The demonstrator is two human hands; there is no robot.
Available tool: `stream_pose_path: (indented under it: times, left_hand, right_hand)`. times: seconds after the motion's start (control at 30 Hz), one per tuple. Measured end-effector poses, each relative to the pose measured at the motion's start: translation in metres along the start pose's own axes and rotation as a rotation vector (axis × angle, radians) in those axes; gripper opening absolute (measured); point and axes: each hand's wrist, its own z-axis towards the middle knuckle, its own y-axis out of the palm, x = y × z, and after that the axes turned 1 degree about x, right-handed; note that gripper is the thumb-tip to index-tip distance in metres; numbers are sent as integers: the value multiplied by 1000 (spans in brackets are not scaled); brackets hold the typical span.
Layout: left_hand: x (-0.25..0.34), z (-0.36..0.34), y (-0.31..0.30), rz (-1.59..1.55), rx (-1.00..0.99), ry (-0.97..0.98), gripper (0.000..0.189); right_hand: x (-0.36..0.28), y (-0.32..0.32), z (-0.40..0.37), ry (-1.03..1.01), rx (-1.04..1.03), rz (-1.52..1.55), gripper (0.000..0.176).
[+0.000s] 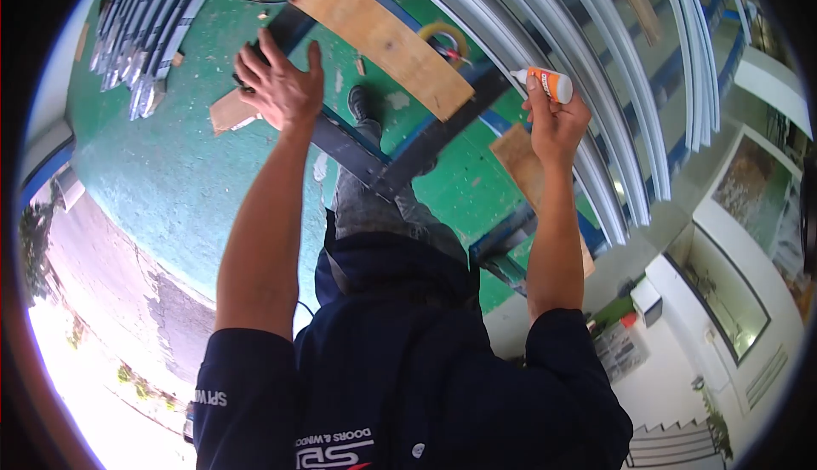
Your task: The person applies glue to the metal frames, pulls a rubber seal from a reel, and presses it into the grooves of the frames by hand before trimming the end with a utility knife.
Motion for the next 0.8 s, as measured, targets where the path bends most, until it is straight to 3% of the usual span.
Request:
stream_pose_path:
  times: [0.37, 0.47, 0.8]
  left_hand:
    - [0, 16, -19, -82, -197, -39, 94]
    - [-4, 19, -19, -127, -237, -32, 94]
    - [-9, 24, -20, -208, -326, -36, 101]
  right_hand:
    - [-39, 162, 99, -139, -179, 68, 18]
    - [-56, 191, 118, -81, -205, 88, 18]
    - [-73, 224, 143, -85, -195, 3, 18]
